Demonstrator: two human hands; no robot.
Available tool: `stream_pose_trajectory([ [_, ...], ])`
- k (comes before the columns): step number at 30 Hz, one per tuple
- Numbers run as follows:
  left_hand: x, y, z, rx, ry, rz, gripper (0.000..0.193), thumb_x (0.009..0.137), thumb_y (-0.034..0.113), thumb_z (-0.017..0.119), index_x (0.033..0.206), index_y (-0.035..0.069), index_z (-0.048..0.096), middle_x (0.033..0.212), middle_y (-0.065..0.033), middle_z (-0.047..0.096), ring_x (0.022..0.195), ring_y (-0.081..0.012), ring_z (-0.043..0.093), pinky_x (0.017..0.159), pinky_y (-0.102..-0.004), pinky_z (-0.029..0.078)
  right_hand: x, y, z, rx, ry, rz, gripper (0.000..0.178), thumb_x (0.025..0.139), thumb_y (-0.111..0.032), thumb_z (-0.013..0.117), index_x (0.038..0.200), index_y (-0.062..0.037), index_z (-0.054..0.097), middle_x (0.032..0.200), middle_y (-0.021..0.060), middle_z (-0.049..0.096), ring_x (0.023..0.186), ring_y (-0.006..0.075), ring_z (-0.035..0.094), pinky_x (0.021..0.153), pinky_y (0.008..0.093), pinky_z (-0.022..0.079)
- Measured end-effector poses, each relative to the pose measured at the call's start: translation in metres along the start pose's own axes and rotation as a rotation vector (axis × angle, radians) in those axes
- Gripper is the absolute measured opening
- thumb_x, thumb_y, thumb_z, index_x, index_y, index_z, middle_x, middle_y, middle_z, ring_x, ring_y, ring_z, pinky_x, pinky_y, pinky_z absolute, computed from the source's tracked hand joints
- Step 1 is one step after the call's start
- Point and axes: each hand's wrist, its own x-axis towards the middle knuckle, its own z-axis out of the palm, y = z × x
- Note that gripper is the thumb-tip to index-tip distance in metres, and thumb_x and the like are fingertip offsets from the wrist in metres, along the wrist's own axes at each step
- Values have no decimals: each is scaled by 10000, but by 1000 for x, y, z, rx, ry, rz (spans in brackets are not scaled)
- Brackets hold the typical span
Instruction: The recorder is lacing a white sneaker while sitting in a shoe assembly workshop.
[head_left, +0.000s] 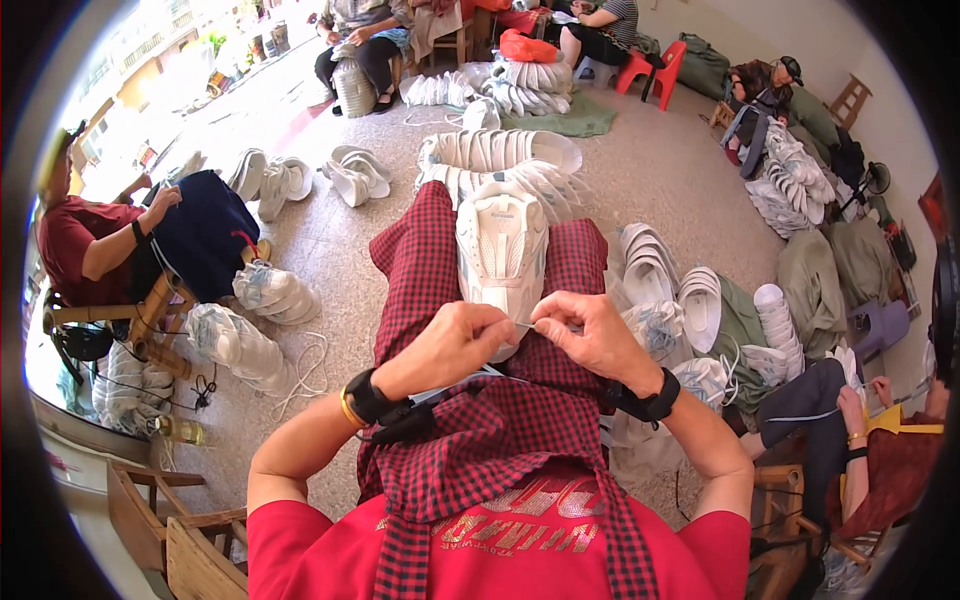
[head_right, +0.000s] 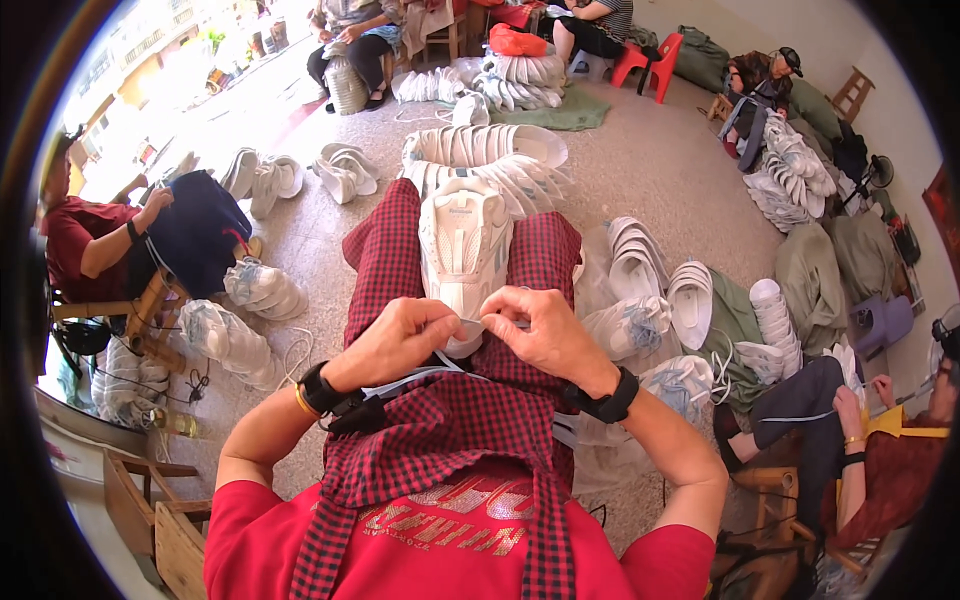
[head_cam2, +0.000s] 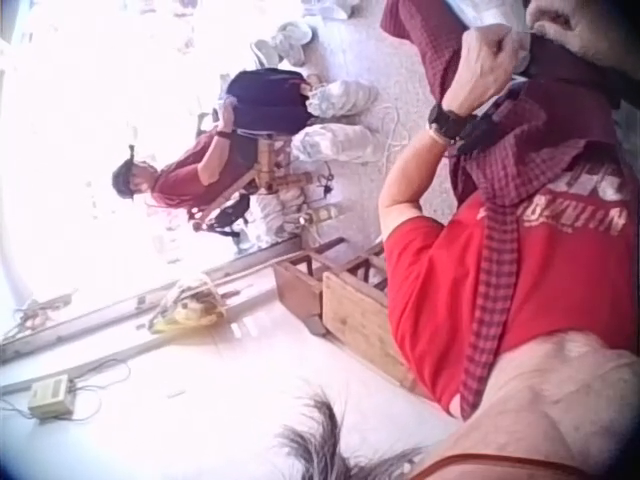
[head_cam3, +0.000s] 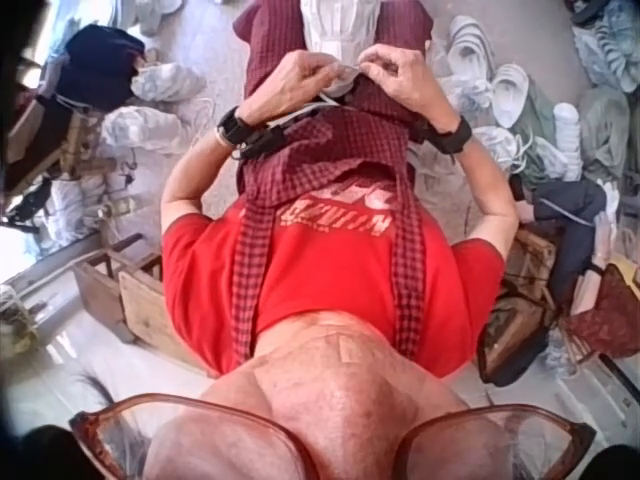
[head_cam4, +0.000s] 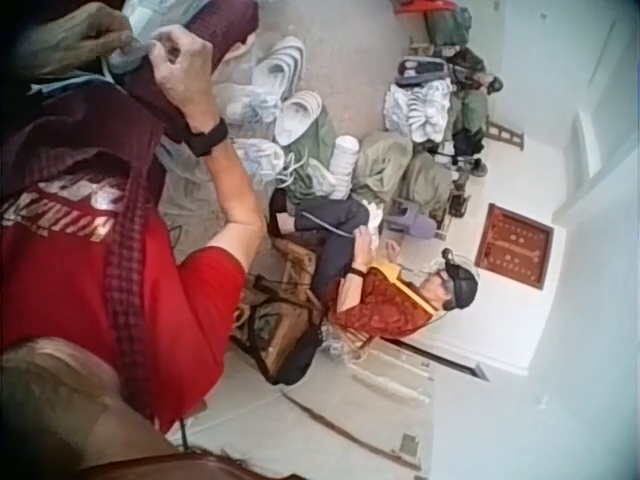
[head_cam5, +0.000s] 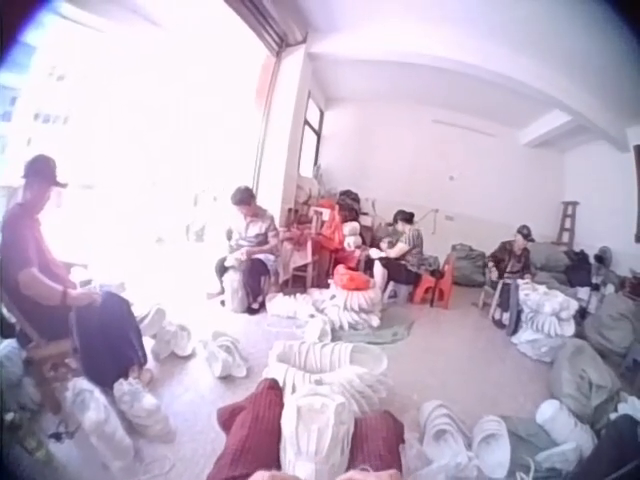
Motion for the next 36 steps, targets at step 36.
stream_pose_trajectory([
  [36, 58, -66, -18, 94, 398, -12, 137, 789, 113, 699, 798, -13, 645, 661, -32, 623, 610, -88, 575, 574, -262, 476, 68, 45, 8, -56, 237, 37, 208, 761, -165, 724, 841, 27, 721, 725, 117, 701, 659, 133, 650, 645, 286, 506],
])
